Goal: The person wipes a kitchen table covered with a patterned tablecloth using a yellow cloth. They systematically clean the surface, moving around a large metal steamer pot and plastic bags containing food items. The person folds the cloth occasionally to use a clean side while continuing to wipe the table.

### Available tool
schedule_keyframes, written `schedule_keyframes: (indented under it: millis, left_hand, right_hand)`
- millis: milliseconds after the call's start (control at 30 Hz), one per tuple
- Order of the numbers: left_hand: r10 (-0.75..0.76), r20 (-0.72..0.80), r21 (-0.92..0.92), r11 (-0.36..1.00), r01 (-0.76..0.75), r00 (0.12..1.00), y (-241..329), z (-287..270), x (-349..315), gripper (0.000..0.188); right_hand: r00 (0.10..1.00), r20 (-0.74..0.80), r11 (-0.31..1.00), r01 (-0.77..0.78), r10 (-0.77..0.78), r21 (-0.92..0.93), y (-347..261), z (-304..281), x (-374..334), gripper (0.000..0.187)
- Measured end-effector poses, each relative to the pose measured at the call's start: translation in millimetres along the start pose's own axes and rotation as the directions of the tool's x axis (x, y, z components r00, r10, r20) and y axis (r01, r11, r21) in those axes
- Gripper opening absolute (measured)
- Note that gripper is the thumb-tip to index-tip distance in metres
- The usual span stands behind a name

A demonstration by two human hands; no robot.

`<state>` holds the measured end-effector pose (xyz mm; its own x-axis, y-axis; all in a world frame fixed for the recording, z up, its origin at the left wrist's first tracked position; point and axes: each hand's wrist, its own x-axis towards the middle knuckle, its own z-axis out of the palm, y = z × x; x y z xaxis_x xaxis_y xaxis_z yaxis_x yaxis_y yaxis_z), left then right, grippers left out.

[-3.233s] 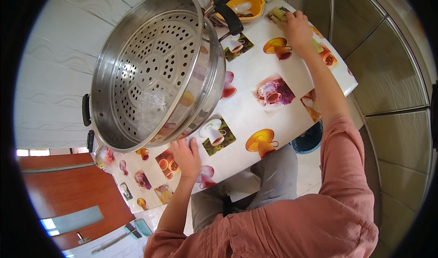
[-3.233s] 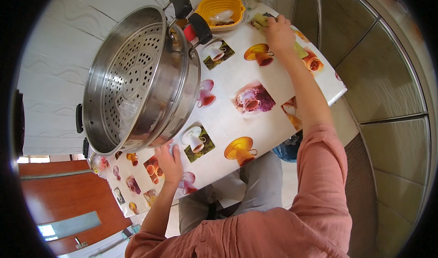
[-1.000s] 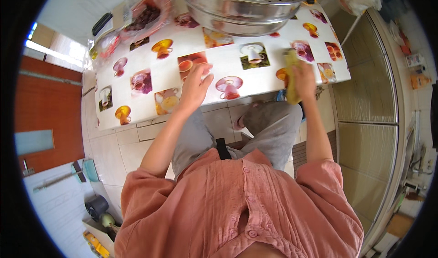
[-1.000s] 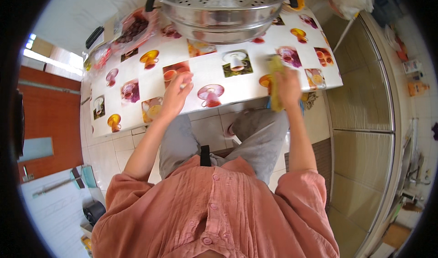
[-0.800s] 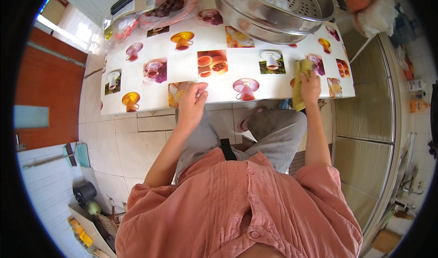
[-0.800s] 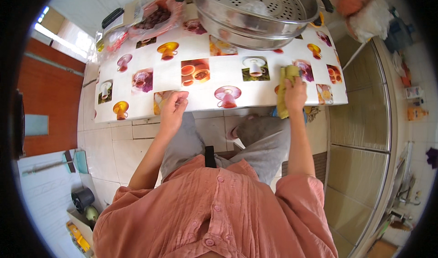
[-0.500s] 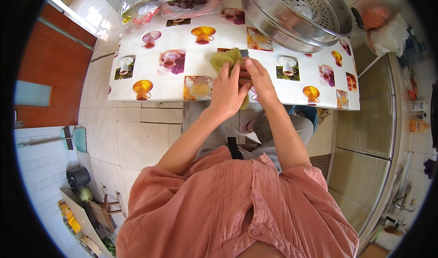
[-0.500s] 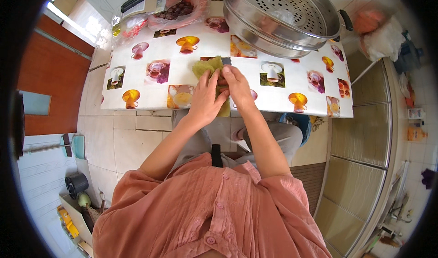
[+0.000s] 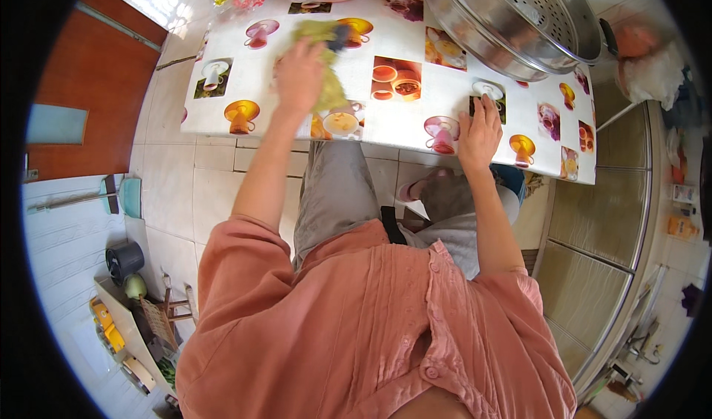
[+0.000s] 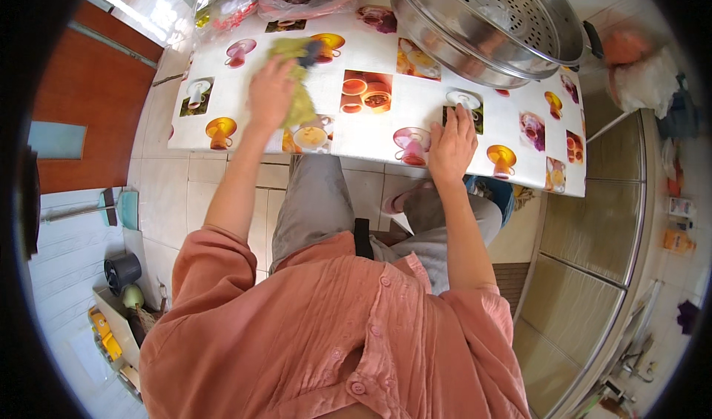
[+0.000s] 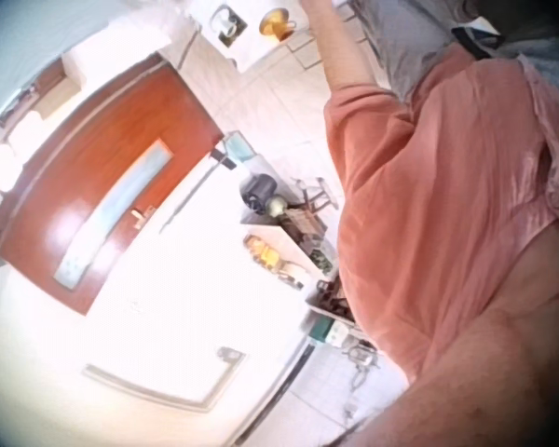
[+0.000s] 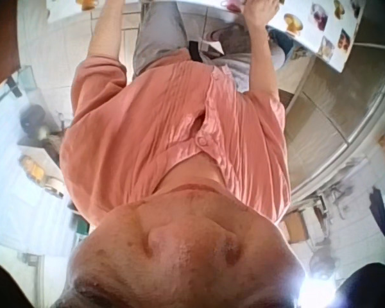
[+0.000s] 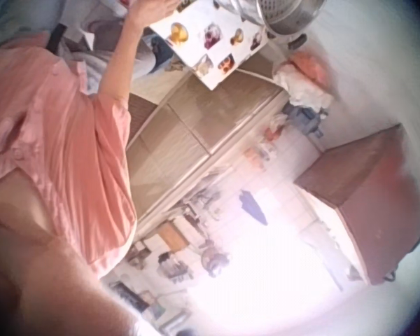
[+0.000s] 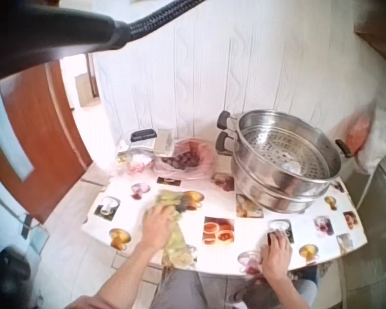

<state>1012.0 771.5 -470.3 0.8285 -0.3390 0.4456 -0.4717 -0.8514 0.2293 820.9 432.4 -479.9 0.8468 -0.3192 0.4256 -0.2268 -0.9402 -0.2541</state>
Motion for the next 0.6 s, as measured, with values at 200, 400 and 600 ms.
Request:
schedule_keyframes:
  millis: [200,400,600]
  left_hand:
    - [-0.230,-0.101,-0.111,0.969,0.219,0.968,39.5,20.6,25.1,0.024]
    - [-0.023,-0.050,-0.344,0.939,0.005,0.998,162.7,59.1,34.8,0.023]
    - [0.383,0.233,-0.301,0.902,-0.308,0.894,196.8,31.3,14.7,0.041]
  right_hand:
    - [0.999,0.023,0.999,-0.025,0.026,-0.020,-0.3,2.7,0.8,0.049]
    - [0.999,0.035,1.000,-0.019,0.019,-0.009,-2.4,-0.7,1.7,0.048]
    - [1.000,0.030,1.000,-0.001,0.000,0.025,6.7,0.7,-0.7,0.047]
